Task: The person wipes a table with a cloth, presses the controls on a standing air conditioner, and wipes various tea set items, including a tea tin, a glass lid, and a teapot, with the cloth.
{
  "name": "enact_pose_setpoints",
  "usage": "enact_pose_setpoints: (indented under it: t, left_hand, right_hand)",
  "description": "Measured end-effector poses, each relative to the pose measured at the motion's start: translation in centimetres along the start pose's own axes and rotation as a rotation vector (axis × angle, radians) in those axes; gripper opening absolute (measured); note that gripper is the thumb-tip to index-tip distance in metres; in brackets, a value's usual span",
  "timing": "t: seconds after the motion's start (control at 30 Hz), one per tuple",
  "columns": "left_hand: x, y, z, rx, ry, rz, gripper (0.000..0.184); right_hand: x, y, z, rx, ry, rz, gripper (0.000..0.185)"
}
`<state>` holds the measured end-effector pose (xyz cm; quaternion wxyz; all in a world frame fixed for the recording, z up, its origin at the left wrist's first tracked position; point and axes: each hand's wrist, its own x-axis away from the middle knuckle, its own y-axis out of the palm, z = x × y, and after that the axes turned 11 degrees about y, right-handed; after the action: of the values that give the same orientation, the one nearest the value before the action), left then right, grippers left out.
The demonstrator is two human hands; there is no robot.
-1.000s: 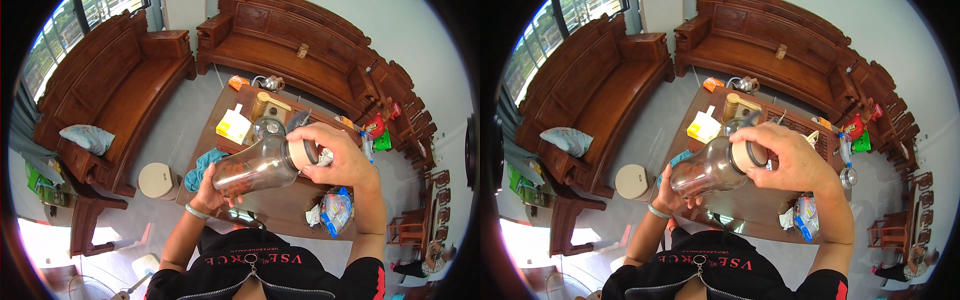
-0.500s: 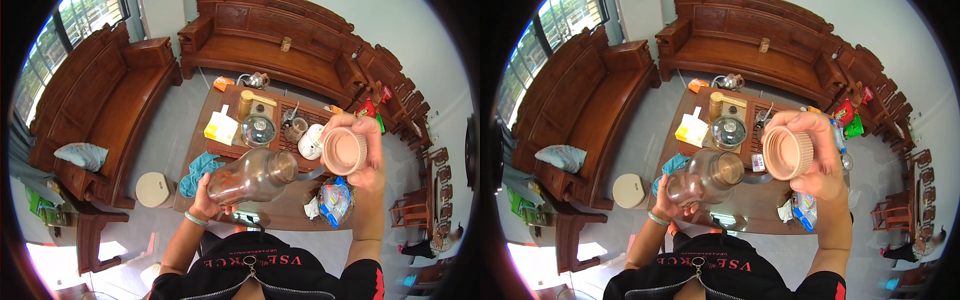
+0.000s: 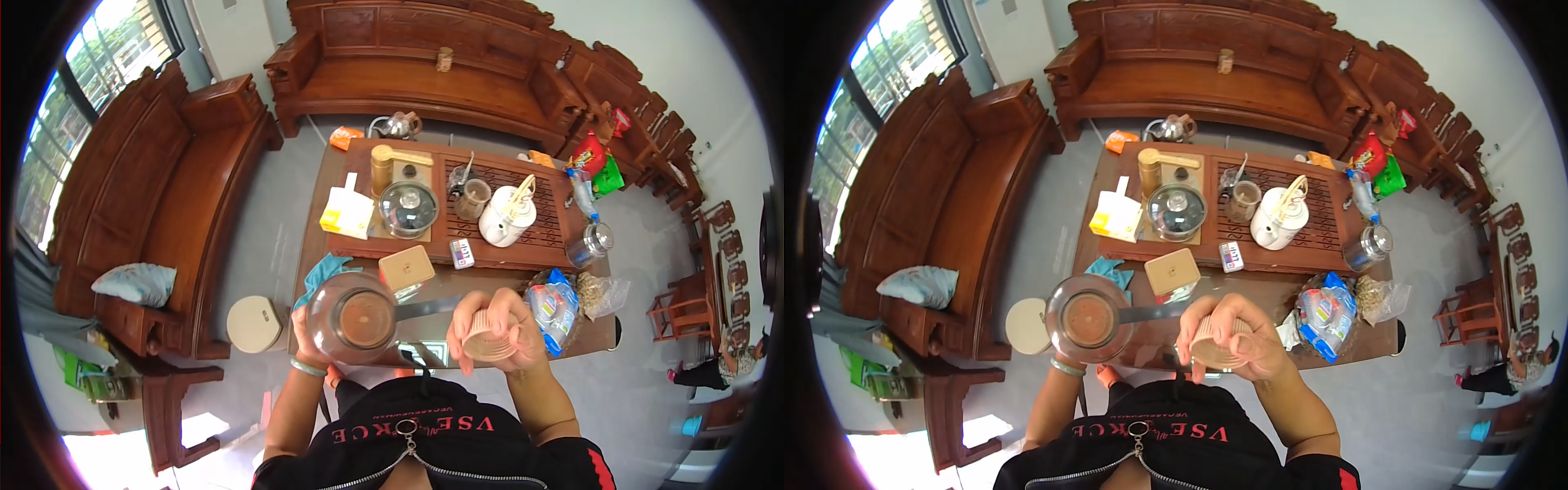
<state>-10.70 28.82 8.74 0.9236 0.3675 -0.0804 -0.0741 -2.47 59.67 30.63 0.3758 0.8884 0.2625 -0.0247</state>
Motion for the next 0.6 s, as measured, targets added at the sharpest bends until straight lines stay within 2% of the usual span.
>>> enact_pose_setpoints:
  t: [0.07,0.1,0.2,0.27,0.33,0.43,0.47,0.53,0.57,0.6]
  left_hand:
    - [0.9,5.5,3.0,0.304,-0.101,-0.059,0.077]
    - [1.0,7.0,3.8,0.274,-0.089,-0.147,0.078]
    - [1.3,6.6,2.7,0.260,-0.076,-0.033,0.076]
    - [1.5,3.5,1.2,0.252,-0.180,0.137,0.092]
    - [1.9,3.9,-0.1,0.220,-0.205,0.163,0.095]
    - [3.1,6.6,-0.3,0.266,-0.233,0.119,0.096]
    - [3.5,7.1,-0.2,0.283,-0.244,0.064,0.093]
    - [4.2,8.0,0.0,0.287,-0.250,-0.099,0.087]
    - [4.4,8.3,-0.2,0.335,-0.243,-0.089,0.085]
    - [4.6,8.7,-0.1,0.341,-0.250,-0.078,0.089]
  right_hand:
    - [0.0,0.5,-0.6,0.289,-0.033,0.181,0.024]
    - [0.0,1.1,-1.0,0.348,-0.029,0.267,0.024]
    - [0.0,1.6,-1.1,0.562,-0.029,0.400,0.028]
    - [0.3,1.0,-0.7,0.857,-0.137,0.423,0.032]
    - [0.5,1.1,0.3,0.773,-0.321,0.495,0.038]
    - [1.5,0.7,1.1,0.402,-0.372,0.568,0.041]
    - [1.9,0.7,1.2,0.244,-0.313,0.640,0.030]
    - [2.9,-1.9,2.5,0.226,-0.252,0.612,0.018]
    - [3.6,-2.1,2.7,0.103,-0.086,0.642,0.012]
    - [4.3,-2.8,3.5,0.099,0.031,0.604,0.014]
